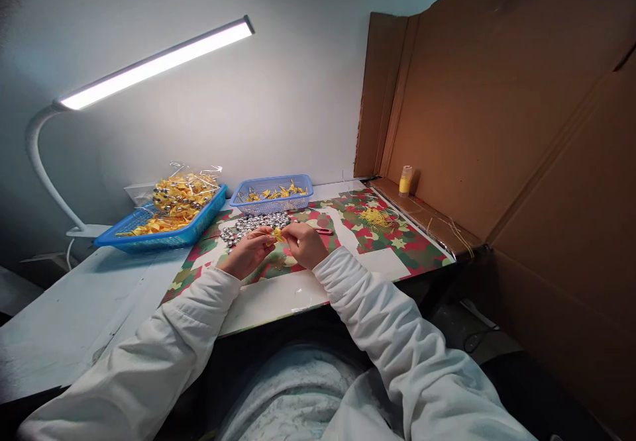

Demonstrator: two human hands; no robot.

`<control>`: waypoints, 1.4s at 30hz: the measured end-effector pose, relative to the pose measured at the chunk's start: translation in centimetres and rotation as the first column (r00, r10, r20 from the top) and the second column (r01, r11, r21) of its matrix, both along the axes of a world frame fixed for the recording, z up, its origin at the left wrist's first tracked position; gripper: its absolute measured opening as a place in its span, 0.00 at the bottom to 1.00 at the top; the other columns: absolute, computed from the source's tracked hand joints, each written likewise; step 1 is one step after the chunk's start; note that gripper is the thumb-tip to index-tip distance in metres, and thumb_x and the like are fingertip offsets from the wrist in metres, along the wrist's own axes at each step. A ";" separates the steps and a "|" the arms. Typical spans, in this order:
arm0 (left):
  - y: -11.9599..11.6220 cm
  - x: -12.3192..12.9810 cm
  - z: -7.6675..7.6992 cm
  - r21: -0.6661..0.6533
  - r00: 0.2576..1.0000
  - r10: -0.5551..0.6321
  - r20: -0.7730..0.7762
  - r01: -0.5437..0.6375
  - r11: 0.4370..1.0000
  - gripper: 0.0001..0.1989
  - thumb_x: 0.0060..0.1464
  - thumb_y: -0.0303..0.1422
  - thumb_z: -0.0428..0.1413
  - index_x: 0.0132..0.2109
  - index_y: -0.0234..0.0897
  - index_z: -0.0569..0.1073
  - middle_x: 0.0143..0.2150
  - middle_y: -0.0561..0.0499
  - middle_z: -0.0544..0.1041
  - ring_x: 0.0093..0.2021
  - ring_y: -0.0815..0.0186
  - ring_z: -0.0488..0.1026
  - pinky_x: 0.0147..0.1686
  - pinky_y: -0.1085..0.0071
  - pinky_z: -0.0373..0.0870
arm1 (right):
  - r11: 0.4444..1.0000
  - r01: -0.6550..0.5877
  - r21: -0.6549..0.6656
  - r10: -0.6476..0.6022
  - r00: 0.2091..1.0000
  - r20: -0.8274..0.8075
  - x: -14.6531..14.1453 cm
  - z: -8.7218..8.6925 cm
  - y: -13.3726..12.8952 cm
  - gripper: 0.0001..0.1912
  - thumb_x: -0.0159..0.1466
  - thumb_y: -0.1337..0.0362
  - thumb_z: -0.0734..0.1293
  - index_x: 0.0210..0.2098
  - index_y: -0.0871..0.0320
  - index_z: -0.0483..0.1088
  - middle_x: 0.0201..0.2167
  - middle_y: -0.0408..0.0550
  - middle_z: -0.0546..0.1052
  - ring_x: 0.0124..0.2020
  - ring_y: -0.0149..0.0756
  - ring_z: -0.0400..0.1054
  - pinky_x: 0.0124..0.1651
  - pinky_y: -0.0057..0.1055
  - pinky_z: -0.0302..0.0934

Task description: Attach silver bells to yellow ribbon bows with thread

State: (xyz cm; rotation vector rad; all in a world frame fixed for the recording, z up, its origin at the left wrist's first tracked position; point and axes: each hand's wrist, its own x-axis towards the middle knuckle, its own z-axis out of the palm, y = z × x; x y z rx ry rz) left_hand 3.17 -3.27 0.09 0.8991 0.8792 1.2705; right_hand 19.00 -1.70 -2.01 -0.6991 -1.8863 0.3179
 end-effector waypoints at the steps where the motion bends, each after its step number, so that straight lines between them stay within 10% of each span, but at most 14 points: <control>1: 0.0 0.0 0.0 0.002 1.000 0.003 0.000 -0.003 1.000 0.14 0.28 0.25 0.65 0.28 0.35 0.72 0.25 0.56 0.72 0.26 0.74 0.67 0.29 0.76 0.61 | 1.000 -0.001 -0.014 0.001 1.000 -0.006 -0.1 0.0 0.0 0.10 0.61 0.71 0.59 0.29 0.58 0.72 0.28 0.46 0.76 0.31 0.34 0.66 0.36 0.30 0.60; 23: 0.3 -0.1 -0.4 0.045 1.000 0.019 -0.015 -0.018 0.999 0.14 0.27 0.26 0.66 0.27 0.36 0.72 0.24 0.56 0.71 0.26 0.73 0.67 0.28 0.76 0.61 | 0.986 0.074 0.151 -0.095 0.986 0.138 0.5 -0.1 0.4 0.12 0.62 0.73 0.58 0.32 0.59 0.72 0.28 0.48 0.75 0.30 0.35 0.63 0.37 0.32 0.59; 42: 0.3 -0.2 -0.5 0.053 1.000 0.018 -0.018 -0.017 0.998 0.13 0.29 0.26 0.66 0.27 0.35 0.72 0.24 0.56 0.72 0.26 0.74 0.67 0.28 0.76 0.62 | 0.990 -0.021 -0.143 0.010 0.997 -0.079 -0.3 0.1 -0.2 0.09 0.59 0.69 0.60 0.29 0.58 0.71 0.27 0.46 0.75 0.30 0.33 0.66 0.35 0.30 0.60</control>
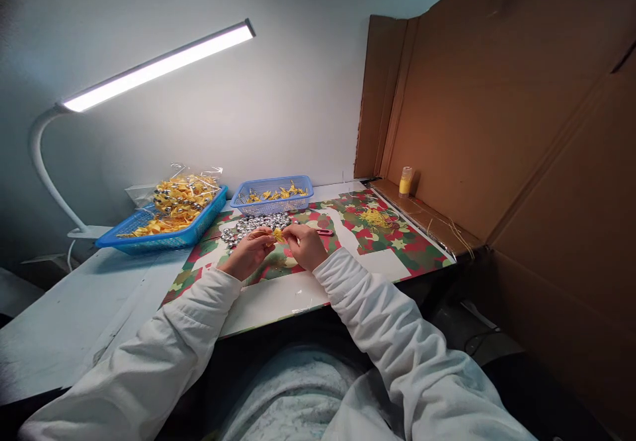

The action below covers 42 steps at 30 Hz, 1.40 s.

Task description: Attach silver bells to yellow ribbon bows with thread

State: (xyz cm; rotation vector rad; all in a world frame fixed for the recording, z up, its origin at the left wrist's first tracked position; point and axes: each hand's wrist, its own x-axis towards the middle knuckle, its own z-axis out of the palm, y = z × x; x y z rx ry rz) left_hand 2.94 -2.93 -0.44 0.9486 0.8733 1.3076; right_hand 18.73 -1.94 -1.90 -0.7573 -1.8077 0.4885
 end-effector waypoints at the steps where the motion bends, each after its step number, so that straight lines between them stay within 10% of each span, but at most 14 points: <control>1: 0.0 0.0 0.0 0.001 1.000 0.000 0.003 0.000 1.000 0.14 0.29 0.26 0.66 0.28 0.35 0.72 0.24 0.56 0.72 0.26 0.74 0.67 0.28 0.76 0.62 | 0.999 -0.015 -0.047 0.013 1.000 -0.026 -0.1 -0.1 0.0 0.08 0.59 0.68 0.60 0.28 0.58 0.71 0.26 0.45 0.74 0.28 0.32 0.66 0.34 0.29 0.60; 13: -0.1 0.2 0.2 0.065 1.000 0.018 -0.021 -0.016 0.998 0.13 0.28 0.27 0.67 0.27 0.36 0.73 0.24 0.56 0.72 0.26 0.72 0.67 0.28 0.75 0.62 | 0.915 -0.204 -0.348 0.114 0.958 -0.262 -0.7 -0.8 0.8 0.07 0.55 0.61 0.65 0.28 0.58 0.70 0.23 0.43 0.72 0.24 0.29 0.64 0.27 0.27 0.59; 42: 0.7 -0.4 -0.9 0.200 0.997 0.062 -0.039 -0.053 0.978 0.14 0.33 0.30 0.67 0.32 0.37 0.76 0.30 0.53 0.75 0.30 0.70 0.68 0.34 0.72 0.63 | 0.855 -0.334 -0.396 0.228 0.929 -0.291 -0.7 -0.9 0.5 0.11 0.57 0.55 0.66 0.30 0.56 0.65 0.22 0.40 0.71 0.26 0.32 0.70 0.34 0.30 0.64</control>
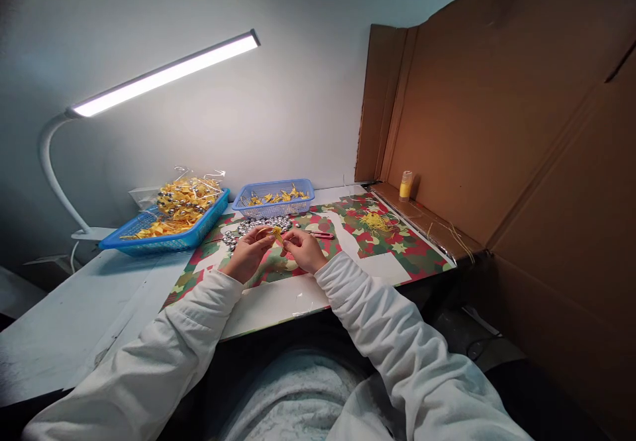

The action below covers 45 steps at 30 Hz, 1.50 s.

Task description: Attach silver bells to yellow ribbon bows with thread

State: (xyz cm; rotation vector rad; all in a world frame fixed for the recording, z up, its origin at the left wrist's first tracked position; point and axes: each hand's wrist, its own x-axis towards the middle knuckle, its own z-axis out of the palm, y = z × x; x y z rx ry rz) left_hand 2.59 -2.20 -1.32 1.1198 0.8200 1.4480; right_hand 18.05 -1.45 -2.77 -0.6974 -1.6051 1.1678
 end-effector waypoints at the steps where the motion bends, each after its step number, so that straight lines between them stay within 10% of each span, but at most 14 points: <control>1: -0.1 0.0 0.1 -0.007 1.000 0.004 -0.003 -0.004 1.000 0.14 0.32 0.30 0.67 0.31 0.37 0.76 0.30 0.53 0.75 0.30 0.70 0.68 0.33 0.72 0.63 | 1.000 -0.004 0.002 0.004 1.000 -0.001 0.0 0.0 0.0 0.11 0.57 0.55 0.66 0.30 0.57 0.65 0.22 0.40 0.71 0.26 0.32 0.70 0.34 0.30 0.64; 21: -0.4 0.0 0.6 -0.043 0.996 0.002 -0.090 -0.005 0.999 0.15 0.31 0.33 0.68 0.32 0.36 0.79 0.29 0.51 0.77 0.28 0.70 0.68 0.31 0.72 0.63 | 0.951 0.208 0.230 -0.251 0.952 0.173 0.3 0.8 -0.7 0.06 0.57 0.63 0.60 0.29 0.57 0.67 0.20 0.39 0.67 0.22 0.28 0.59 0.28 0.26 0.54; 45: -0.5 0.4 0.9 -0.131 0.999 -0.013 0.030 0.017 0.991 0.12 0.27 0.29 0.67 0.25 0.34 0.76 0.25 0.53 0.74 0.27 0.72 0.67 0.29 0.74 0.61 | 0.937 0.190 0.293 -0.251 0.949 0.188 0.5 1.0 -0.7 0.05 0.57 0.65 0.59 0.27 0.58 0.66 0.21 0.39 0.67 0.22 0.27 0.58 0.28 0.26 0.53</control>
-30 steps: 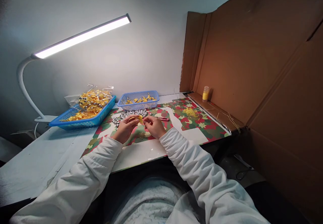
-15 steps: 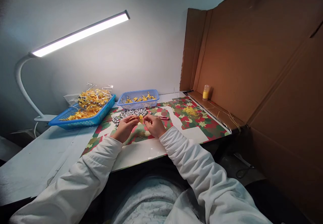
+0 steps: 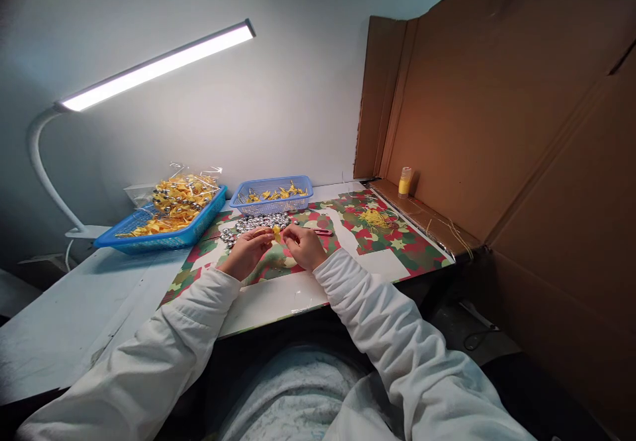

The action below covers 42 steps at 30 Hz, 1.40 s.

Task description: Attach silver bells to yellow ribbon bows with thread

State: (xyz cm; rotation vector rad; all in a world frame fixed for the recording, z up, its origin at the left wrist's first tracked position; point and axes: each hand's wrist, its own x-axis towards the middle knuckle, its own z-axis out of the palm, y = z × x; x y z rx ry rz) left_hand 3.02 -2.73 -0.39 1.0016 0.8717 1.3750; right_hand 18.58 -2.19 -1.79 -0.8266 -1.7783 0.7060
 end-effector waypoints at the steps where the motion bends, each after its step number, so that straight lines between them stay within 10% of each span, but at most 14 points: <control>1: 0.0 0.0 0.1 -0.016 1.000 -0.007 0.008 0.007 1.000 0.12 0.27 0.29 0.67 0.25 0.33 0.76 0.25 0.53 0.74 0.27 0.72 0.67 0.29 0.75 0.61 | 1.000 -0.002 0.006 0.002 1.000 0.001 0.0 0.0 0.0 0.05 0.58 0.65 0.59 0.27 0.58 0.65 0.20 0.39 0.67 0.22 0.27 0.58 0.28 0.26 0.53; 35: -0.4 0.1 0.4 -0.052 0.999 -0.034 0.033 0.036 0.998 0.12 0.29 0.27 0.66 0.27 0.35 0.74 0.25 0.55 0.73 0.27 0.73 0.68 0.27 0.76 0.62 | 0.998 0.026 0.066 -0.031 0.997 0.071 0.5 0.7 0.0 0.08 0.59 0.66 0.60 0.31 0.59 0.71 0.24 0.44 0.72 0.25 0.31 0.62 0.32 0.28 0.56; 42: -1.5 -0.1 1.3 0.001 0.994 -0.096 0.048 0.096 0.995 0.11 0.34 0.28 0.66 0.27 0.37 0.71 0.25 0.56 0.72 0.28 0.72 0.67 0.31 0.76 0.64 | 0.998 -0.056 0.024 0.053 0.995 0.084 1.2 3.3 -1.1 0.07 0.59 0.67 0.61 0.29 0.59 0.71 0.22 0.42 0.71 0.24 0.29 0.60 0.29 0.27 0.55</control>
